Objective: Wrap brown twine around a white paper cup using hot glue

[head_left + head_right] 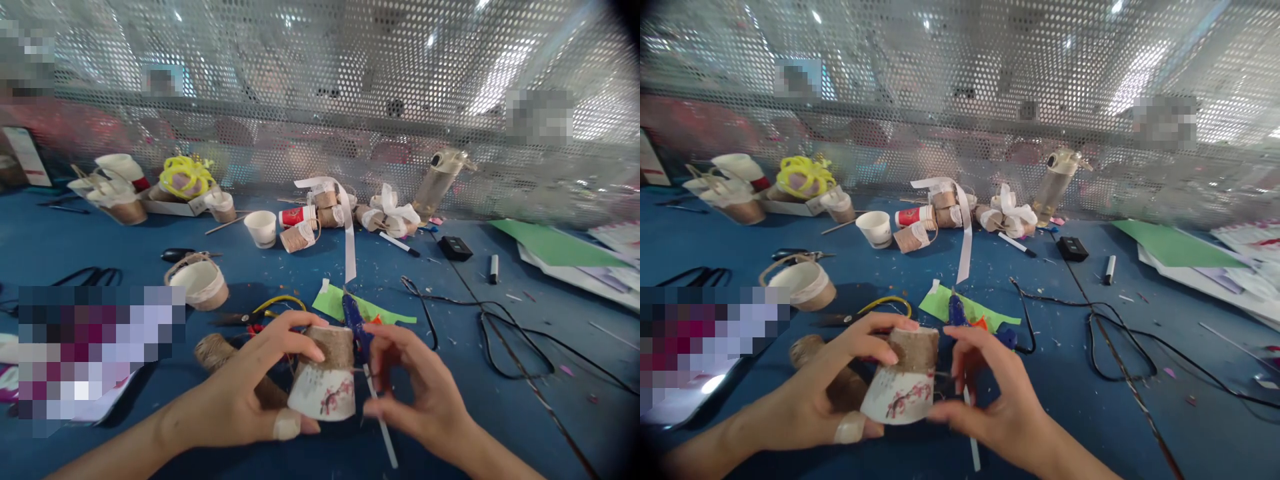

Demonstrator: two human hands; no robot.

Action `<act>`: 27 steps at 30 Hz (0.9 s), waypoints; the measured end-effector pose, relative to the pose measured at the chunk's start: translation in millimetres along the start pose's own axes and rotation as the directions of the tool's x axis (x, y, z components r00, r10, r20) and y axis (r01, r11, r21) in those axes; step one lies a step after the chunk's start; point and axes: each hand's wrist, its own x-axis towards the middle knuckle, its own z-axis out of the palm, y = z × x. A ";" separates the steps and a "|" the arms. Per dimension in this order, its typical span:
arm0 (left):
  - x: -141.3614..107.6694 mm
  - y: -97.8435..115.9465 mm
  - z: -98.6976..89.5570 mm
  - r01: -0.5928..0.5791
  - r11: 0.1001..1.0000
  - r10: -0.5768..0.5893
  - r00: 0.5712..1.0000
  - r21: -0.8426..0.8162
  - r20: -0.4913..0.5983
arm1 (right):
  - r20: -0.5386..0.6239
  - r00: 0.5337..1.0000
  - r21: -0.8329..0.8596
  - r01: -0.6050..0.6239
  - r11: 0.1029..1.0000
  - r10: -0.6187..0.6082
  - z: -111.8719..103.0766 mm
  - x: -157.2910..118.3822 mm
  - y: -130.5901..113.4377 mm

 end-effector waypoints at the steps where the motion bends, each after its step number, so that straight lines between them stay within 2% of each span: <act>1: -0.7 0.6 0.3 0.043 0.999 -0.043 0.999 -0.032 -0.013 | -0.036 0.999 -0.021 -0.014 1.000 0.013 -3.7 2.1 0.1; 3: -1.9 1.2 1.2 0.125 0.985 -0.133 0.990 -0.121 -0.054 | -0.077 0.997 -0.141 -0.001 0.990 -0.010 -11.2 6.7 1.6; 5: -2.7 0.2 2.1 0.149 0.968 -0.171 0.981 -0.199 -0.096 | -0.087 0.996 -0.239 0.001 0.971 -0.022 -17.4 10.7 4.7; 12: -5.1 -9.0 0.2 0.064 0.978 -0.086 0.991 -0.197 -0.106 | -0.075 0.991 -0.475 -0.133 0.870 0.111 -23.6 16.7 15.8; 15: -6.9 -8.9 0.2 0.077 0.971 -0.108 0.986 -0.228 -0.126 | -0.074 0.981 -0.506 -0.193 0.841 0.181 -25.5 17.2 17.0; 19: -7.2 -8.2 -0.1 0.122 0.954 -0.144 0.988 -0.273 -0.063 | -0.068 0.970 -0.524 -0.235 0.819 0.235 -28.6 17.3 18.8; 27: -3.8 -8.4 -2.2 0.070 0.974 -0.094 0.991 -0.214 -0.100 | -0.065 0.976 -0.587 -0.207 0.783 0.209 -28.7 17.5 20.0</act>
